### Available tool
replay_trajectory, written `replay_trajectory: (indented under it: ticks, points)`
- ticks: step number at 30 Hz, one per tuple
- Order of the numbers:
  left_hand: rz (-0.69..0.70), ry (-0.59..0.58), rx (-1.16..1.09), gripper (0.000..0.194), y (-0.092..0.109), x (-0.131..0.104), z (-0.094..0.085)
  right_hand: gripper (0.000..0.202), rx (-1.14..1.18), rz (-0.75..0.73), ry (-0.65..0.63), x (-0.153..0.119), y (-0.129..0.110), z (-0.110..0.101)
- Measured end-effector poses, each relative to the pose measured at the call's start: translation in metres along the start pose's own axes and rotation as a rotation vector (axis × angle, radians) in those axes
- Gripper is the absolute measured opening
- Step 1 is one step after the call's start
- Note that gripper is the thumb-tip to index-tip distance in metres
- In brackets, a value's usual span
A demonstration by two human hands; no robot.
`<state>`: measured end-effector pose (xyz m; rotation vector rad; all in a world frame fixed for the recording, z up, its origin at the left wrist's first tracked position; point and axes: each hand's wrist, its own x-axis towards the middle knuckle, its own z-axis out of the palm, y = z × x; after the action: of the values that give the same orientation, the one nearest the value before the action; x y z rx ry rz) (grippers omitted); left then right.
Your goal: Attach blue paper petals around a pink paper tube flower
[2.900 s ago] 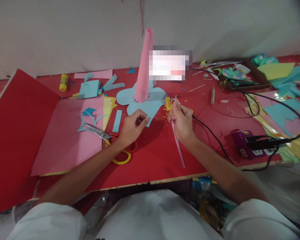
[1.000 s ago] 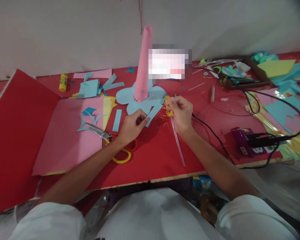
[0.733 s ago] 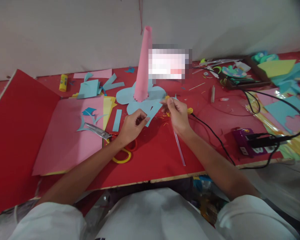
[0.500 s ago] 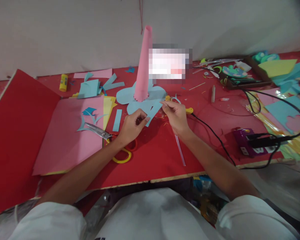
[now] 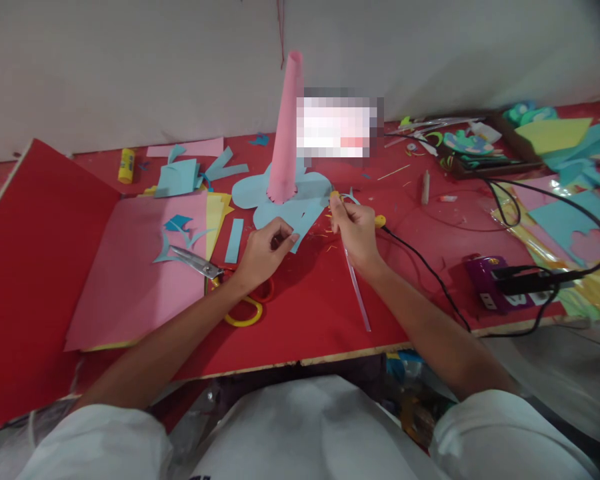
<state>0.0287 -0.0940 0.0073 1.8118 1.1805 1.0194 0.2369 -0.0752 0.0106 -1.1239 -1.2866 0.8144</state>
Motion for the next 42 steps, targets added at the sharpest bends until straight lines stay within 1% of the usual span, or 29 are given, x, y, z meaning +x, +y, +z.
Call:
replay_trajectory:
  ticks: [3, 4, 6, 8, 12, 16, 19, 22, 25, 27, 29, 32, 34, 36, 39, 42]
  points:
    - [0.001, 0.003, 0.0, 0.032, 0.001, 0.001, 0.0, 0.047, 0.077, 0.032, -0.03, 0.001, 0.003, 0.001]
    - [0.0, 0.003, 0.001, 0.032, 0.002, 0.001, 0.0, 0.045, 0.108, 0.05, -0.04, 0.001, 0.004, 0.001]
    - [-0.001, 0.005, 0.003, 0.033, 0.003, 0.001, 0.0, 0.051, 0.162, 0.092, -0.067, 0.0, 0.005, 0.003]
    - [0.003, 0.003, 0.001, 0.033, 0.003, 0.001, 0.0, 0.056, 0.18, 0.103, -0.103, -0.002, 0.005, 0.005]
    - [0.009, -0.032, 0.019, 0.026, 0.003, 0.0, 0.001, 0.041, 0.131, 0.069, -0.159, -0.008, 0.003, 0.01]
    - [0.017, -0.051, 0.043, 0.019, 0.004, 0.0, 0.001, 0.031, 0.144, 0.056, -0.101, -0.011, 0.005, 0.012]
    - [0.029, -0.058, 0.04, 0.017, 0.005, 0.001, 0.001, 0.027, 0.143, 0.033, -0.05, -0.011, 0.004, 0.012]
    - [0.032, -0.064, 0.03, 0.017, 0.005, 0.001, 0.001, 0.028, 0.126, -0.003, -0.005, -0.01, 0.0, 0.01]
    - [0.02, -0.059, 0.027, 0.019, 0.005, 0.001, 0.001, 0.03, 0.148, -0.04, 0.087, -0.004, -0.004, 0.003]
    - [0.011, -0.053, 0.028, 0.021, 0.005, 0.001, 0.0, 0.033, 0.178, -0.063, 0.146, 0.002, -0.004, -0.004]
    - [0.005, -0.041, 0.023, 0.024, 0.005, 0.0, 0.0, 0.04, 0.226, -0.086, 0.175, 0.007, -0.004, -0.009]
    - [0.001, -0.023, 0.009, 0.028, 0.005, 0.0, -0.001, 0.055, 0.253, -0.071, 0.152, 0.008, -0.003, -0.01]
    - [-0.006, -0.019, 0.009, 0.028, 0.004, 0.0, 0.0, 0.062, 0.21, -0.033, 0.123, 0.004, -0.003, -0.007]
    - [-0.012, -0.02, 0.011, 0.028, 0.002, 0.0, 0.0, 0.065, 0.157, -0.015, 0.102, -0.001, -0.004, -0.003]
    - [-0.016, -0.024, 0.002, 0.03, 0.001, -0.001, 0.0, 0.06, 0.111, -0.053, 0.041, -0.005, -0.007, 0.002]
    - [-0.009, -0.021, 0.001, 0.034, 0.002, -0.001, 0.0, 0.052, 0.128, -0.072, -0.025, -0.005, -0.011, 0.003]
